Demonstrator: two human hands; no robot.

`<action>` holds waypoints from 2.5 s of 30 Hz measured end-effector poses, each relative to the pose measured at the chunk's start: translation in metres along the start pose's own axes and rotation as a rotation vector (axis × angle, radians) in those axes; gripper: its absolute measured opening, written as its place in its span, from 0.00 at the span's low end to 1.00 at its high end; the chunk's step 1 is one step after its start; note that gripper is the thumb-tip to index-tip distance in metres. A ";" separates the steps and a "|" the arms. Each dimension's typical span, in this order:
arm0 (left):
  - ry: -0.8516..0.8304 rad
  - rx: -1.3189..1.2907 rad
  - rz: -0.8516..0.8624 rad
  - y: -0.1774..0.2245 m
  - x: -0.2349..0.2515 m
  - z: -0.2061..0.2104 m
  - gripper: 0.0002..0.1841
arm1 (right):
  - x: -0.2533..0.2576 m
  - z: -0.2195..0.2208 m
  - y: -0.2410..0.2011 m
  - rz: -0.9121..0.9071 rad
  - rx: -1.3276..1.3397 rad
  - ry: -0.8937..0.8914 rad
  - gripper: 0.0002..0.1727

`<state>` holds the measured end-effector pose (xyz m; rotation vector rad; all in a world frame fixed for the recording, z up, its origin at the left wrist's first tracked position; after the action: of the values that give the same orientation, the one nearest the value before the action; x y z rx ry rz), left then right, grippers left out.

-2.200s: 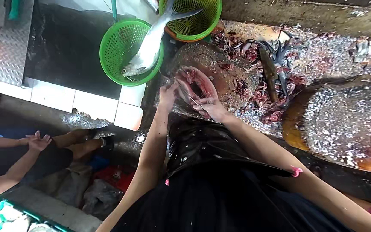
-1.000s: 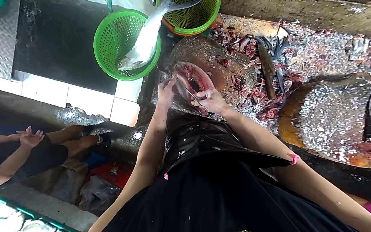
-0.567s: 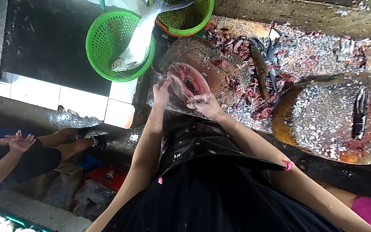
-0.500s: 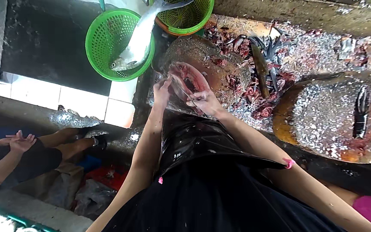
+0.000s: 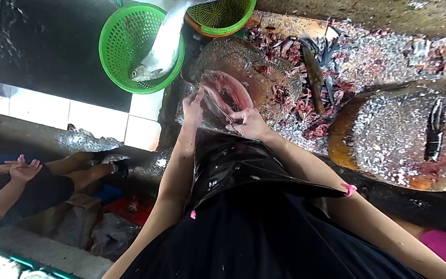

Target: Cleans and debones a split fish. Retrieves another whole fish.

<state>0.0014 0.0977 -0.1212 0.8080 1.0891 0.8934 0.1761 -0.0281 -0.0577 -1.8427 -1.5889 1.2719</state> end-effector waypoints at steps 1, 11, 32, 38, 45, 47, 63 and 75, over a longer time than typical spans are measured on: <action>0.008 0.001 -0.003 0.000 0.000 -0.001 0.13 | -0.003 -0.001 -0.001 -0.020 -0.009 0.004 0.15; -0.066 -0.069 0.021 -0.009 -0.016 -0.002 0.36 | -0.184 -0.028 0.180 0.253 -0.640 0.259 0.44; 0.053 0.295 -0.002 -0.010 0.026 -0.016 0.12 | -0.050 -0.018 0.015 -0.061 0.186 0.332 0.20; 0.031 0.304 0.076 -0.003 0.009 -0.016 0.11 | 0.008 0.004 -0.011 0.043 -0.083 0.154 0.19; 0.077 0.268 0.066 0.001 0.006 -0.010 0.17 | 0.010 0.028 -0.013 -0.011 -0.174 0.120 0.13; 0.121 0.301 0.069 0.002 0.005 -0.007 0.16 | 0.006 0.029 -0.014 -0.010 -0.188 0.122 0.11; -0.074 0.093 -0.085 -0.039 -0.040 0.011 0.22 | -0.040 -0.037 0.050 0.120 0.048 0.407 0.18; 0.188 0.186 -0.109 -0.029 -0.007 -0.001 0.15 | -0.055 -0.029 0.067 0.097 0.081 0.338 0.18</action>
<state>0.0045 0.0795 -0.1446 0.8199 1.3836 0.7952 0.2407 -0.0899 -0.0742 -1.9790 -1.2648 0.9816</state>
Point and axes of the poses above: each hand's wrist, its own x-axis towards the middle knuckle, its own z-axis out of the palm, y = z × x, the point moved 6 cm from there along x, towards the middle knuckle
